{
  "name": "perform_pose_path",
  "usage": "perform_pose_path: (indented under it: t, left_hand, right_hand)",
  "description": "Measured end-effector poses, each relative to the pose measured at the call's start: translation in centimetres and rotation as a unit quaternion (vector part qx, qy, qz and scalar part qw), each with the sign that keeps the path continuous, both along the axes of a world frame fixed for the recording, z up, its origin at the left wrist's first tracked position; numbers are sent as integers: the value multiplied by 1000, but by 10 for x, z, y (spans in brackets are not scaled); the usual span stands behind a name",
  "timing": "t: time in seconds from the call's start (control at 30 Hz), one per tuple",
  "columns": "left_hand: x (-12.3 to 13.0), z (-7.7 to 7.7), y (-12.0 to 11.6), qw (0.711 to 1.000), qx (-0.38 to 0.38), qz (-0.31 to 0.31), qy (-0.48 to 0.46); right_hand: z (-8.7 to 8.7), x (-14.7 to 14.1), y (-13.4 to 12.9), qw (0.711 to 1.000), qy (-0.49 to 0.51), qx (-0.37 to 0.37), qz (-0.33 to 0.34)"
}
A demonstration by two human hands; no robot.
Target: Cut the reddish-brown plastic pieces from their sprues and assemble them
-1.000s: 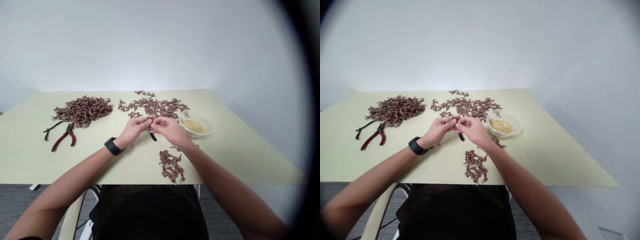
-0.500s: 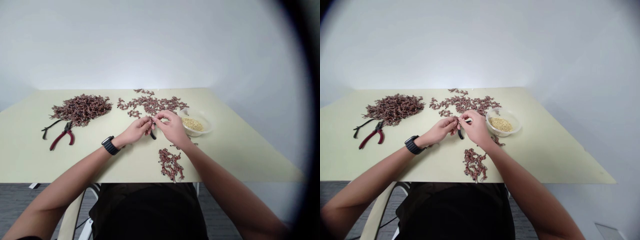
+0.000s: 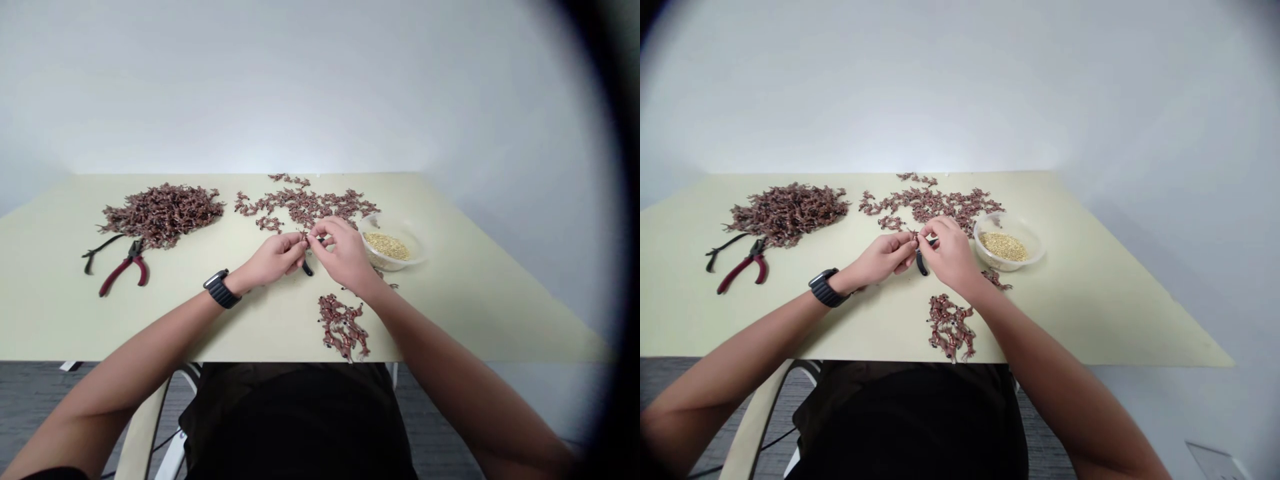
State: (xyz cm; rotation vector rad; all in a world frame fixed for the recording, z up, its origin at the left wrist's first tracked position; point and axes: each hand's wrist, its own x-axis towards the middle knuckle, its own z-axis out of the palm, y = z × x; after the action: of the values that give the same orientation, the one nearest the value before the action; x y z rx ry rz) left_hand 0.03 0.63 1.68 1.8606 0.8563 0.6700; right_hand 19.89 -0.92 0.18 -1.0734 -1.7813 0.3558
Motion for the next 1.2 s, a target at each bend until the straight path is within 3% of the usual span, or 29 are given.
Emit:
perform_pose_path:
  t: [0.73, 0.83, 0.93, 1.03, 1.2]
  left_hand:
    - [-1, -1, -1, 1000, -6, -7, 11]
    - [1, 0, -1, 999, 19, -5, 28]
    - [1, 0, -1, 994, 93, 3, 56]
    - [0, -2, -1, 985, 153, 3, 83]
    - [-2, -3, 2, 978, 181, -11, 101]
  right_hand:
    - [4, 0, -2, 997, -65, 32, -9]
    - [3, -3, -3, 995, -89, 48, -11]
    - [-1, -7, -5, 994, -96, 51, -19]
    - [-3, -7, -4, 999, -48, 5, -26]
    - [0, 0, 0, 987, 51, -149, -23]
